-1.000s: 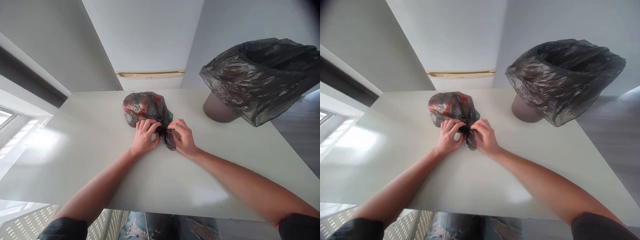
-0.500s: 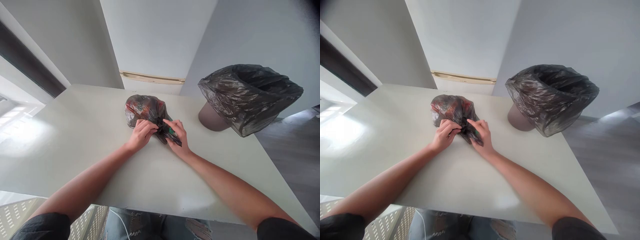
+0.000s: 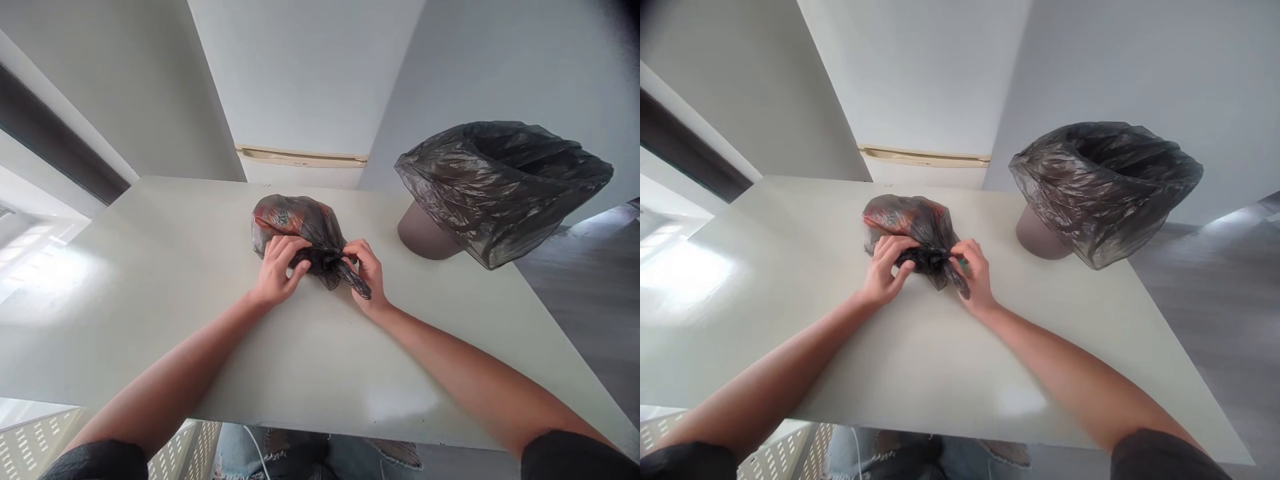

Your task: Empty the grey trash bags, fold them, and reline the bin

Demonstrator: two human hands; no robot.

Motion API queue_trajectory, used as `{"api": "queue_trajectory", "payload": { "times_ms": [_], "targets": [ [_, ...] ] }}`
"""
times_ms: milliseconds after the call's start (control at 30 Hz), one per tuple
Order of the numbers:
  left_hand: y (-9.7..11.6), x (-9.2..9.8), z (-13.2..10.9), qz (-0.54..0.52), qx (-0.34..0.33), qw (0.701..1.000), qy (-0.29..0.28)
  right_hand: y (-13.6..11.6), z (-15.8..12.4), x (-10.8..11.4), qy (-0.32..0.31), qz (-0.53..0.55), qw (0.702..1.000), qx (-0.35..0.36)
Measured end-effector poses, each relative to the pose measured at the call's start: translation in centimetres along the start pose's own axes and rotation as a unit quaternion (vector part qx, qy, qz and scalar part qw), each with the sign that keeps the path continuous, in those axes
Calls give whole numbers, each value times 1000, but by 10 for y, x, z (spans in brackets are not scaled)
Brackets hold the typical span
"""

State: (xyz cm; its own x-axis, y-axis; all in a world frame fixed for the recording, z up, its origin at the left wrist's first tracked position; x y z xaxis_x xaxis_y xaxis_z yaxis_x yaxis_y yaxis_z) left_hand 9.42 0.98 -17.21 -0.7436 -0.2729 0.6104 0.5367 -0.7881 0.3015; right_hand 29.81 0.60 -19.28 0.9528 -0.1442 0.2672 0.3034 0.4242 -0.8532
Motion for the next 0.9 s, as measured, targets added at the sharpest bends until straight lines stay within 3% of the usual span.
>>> {"api": "queue_trajectory", "payload": {
  "times_ms": [67, 167, 467, 633, 900],
  "targets": [
    [2, -3, 0, 23, -10, 1000, -16, 2, 0, 0, -5, -1, 1000, 1],
    [1, -2, -2, 58, -8, 998, 6, 10, -2, -1, -5, -12, 1000, -20],
    [7, 7, -4, 44, -32, 997, 60, 21, -4, 8, 73, 15, 995, -72],
    [10, 11, -6, 20, -45, 997, 54, 31, -2, 7, 74, 38, 991, -100],
    [-13, 31, -19, 69, 89, 971, 210, 51, -1, 15, 135, 40, 983, -117]
  ]
}}
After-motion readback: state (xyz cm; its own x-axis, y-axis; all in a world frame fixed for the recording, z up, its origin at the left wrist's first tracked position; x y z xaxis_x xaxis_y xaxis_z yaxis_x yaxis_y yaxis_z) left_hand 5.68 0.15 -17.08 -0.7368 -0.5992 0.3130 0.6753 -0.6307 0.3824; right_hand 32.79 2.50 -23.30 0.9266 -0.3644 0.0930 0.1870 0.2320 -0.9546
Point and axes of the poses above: each hand's wrist, its own z-axis towards the middle knuckle, its own x-axis out of the back of the hand, y = z × x, the point moved 7 cm from there along z, towards the middle knuckle, and after that the axes turned 8 degrees about -x, right-handed, at the moved point
